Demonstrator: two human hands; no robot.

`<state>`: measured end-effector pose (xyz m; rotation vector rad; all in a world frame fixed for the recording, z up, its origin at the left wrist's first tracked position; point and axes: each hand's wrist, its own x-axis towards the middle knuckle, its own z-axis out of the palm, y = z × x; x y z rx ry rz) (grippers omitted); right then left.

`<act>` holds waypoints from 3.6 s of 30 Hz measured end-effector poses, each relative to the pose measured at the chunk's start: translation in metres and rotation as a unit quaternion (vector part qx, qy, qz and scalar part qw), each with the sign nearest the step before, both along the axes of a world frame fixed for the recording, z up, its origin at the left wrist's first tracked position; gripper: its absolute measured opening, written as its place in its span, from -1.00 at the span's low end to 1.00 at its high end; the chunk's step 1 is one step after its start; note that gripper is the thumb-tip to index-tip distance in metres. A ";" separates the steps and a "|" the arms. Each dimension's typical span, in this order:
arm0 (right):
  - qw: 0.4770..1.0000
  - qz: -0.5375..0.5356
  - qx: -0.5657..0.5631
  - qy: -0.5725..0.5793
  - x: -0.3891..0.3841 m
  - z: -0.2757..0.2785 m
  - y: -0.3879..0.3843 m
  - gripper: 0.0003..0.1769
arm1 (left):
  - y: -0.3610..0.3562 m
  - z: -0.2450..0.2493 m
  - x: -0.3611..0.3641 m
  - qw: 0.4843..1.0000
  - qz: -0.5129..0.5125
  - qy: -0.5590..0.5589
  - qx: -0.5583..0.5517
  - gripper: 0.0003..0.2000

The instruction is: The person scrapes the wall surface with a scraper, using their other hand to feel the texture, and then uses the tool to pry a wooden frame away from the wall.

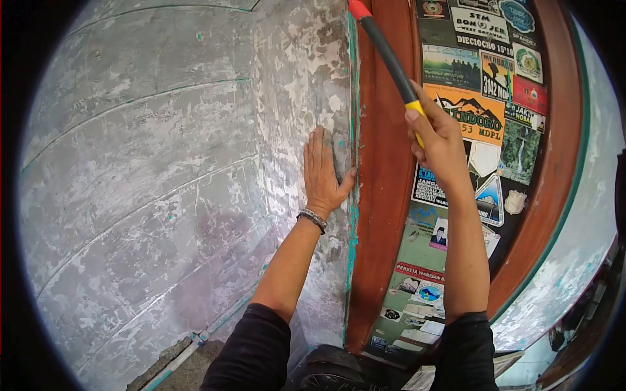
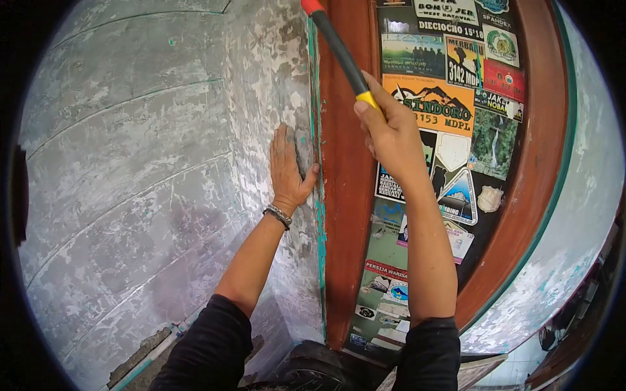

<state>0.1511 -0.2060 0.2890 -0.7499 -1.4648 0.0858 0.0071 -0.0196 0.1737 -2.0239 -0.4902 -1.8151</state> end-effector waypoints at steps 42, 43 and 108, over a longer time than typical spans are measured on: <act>0.938 -0.259 0.166 -0.163 0.009 0.094 0.034 -0.48 | -0.004 -0.002 0.001 1.000 -0.001 0.006 -0.024 -0.12; 0.944 -0.247 0.163 -0.148 0.008 0.101 0.036 -0.48 | -0.004 -0.003 0.000 1.000 -0.001 0.007 -0.023 -0.12; 0.997 -0.005 0.073 0.023 -0.012 0.117 0.043 -0.48 | -0.015 0.001 -0.009 0.975 0.044 0.135 -0.170 -0.15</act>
